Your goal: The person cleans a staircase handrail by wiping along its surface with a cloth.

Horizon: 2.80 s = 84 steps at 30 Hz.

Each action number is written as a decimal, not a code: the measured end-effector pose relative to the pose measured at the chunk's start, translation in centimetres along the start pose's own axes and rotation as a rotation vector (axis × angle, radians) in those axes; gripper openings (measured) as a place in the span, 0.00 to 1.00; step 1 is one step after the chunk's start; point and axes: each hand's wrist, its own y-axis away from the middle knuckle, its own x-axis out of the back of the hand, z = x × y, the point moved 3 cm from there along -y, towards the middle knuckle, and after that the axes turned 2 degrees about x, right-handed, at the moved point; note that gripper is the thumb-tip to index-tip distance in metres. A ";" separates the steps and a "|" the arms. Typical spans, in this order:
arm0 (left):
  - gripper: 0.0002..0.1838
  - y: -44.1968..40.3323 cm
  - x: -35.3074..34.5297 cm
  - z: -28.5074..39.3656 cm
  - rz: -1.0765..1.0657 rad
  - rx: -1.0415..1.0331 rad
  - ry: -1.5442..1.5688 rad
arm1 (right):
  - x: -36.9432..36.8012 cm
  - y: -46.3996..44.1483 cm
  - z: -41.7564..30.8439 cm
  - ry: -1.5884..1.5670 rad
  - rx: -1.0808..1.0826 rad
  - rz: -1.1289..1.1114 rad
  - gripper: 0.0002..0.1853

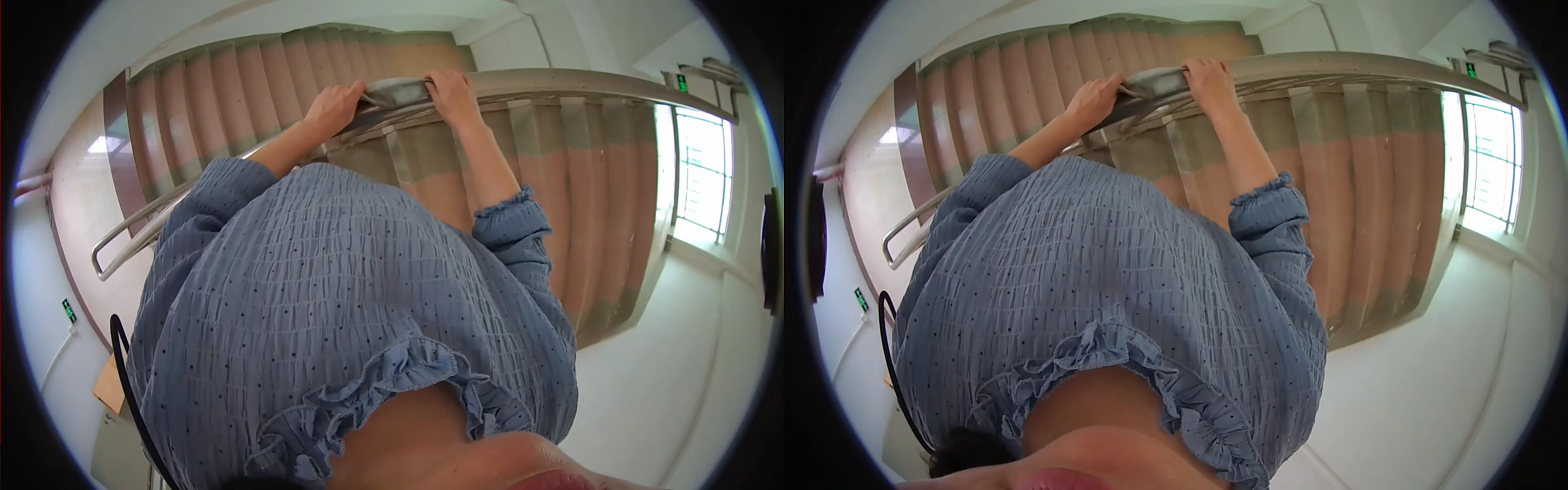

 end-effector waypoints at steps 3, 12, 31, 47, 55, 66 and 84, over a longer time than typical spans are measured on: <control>0.14 -1.8 0.1 2.5 -0.034 0.003 -0.001 | 1.2 -0.2 2.9 0.094 -0.083 -0.081 0.08; 0.14 -2.8 1.3 5.4 0.314 -0.395 -0.252 | 5.1 -0.4 3.8 0.163 -0.142 -0.009 0.09; 0.14 -1.8 3.2 2.6 0.253 -0.313 -0.110 | 3.8 -2.5 0.9 -0.027 -0.070 0.211 0.08; 0.07 -4.5 6.6 3.3 0.297 -0.274 -0.074 | 6.0 -6.2 0.4 -0.017 -0.107 0.266 0.05; 0.13 0.1 9.4 1.9 0.190 -0.082 0.056 | 5.2 -4.6 -3.3 -0.141 -0.023 0.262 0.07; 0.15 -2.2 9.9 9.0 0.483 -0.412 -0.033 | 14.7 -2.0 -1.3 0.067 -0.064 0.407 0.07; 0.18 7.7 1.6 -0.5 0.121 -0.047 0.220 | 2.5 4.7 -8.0 0.119 0.232 -0.087 0.23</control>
